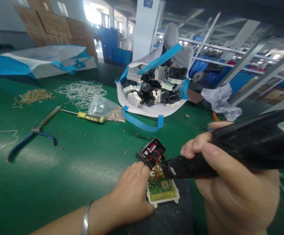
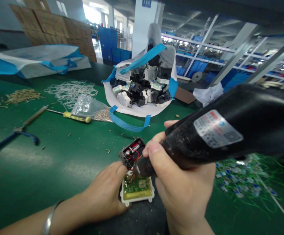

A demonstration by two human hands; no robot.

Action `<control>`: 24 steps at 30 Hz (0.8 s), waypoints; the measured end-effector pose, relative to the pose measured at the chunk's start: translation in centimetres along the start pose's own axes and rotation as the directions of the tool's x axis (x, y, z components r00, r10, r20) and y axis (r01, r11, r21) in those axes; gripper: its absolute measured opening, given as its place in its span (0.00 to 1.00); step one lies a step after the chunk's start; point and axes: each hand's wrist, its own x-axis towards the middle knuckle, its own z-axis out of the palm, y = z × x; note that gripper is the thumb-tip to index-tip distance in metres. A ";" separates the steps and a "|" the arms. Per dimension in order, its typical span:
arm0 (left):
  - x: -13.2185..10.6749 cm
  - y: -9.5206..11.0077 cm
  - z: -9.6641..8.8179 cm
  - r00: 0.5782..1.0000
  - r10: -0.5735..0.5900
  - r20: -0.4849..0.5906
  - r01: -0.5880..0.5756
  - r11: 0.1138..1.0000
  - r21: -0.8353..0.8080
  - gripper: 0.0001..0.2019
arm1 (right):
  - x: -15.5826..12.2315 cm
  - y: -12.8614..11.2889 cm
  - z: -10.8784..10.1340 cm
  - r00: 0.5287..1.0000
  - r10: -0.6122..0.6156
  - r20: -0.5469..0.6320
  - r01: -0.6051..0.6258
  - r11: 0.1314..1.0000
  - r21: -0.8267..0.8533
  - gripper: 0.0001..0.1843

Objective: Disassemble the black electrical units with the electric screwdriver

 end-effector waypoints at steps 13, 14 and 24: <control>0.3 -0.4 0.4 0.997 0.051 -0.051 -0.048 0.997 0.055 0.28 | 0.0 0.2 -0.2 1.000 0.001 0.029 0.000 1.000 -0.007 0.15; 0.4 -0.4 0.5 0.996 0.063 -0.063 -0.060 0.997 0.057 0.25 | 0.0 0.3 -0.2 1.000 0.000 0.031 0.000 1.000 -0.009 0.15; 0.7 -0.6 0.7 0.987 0.125 -0.099 -0.121 0.992 0.046 0.16 | 0.2 0.4 0.0 0.999 -0.026 0.048 0.029 0.998 -0.047 0.15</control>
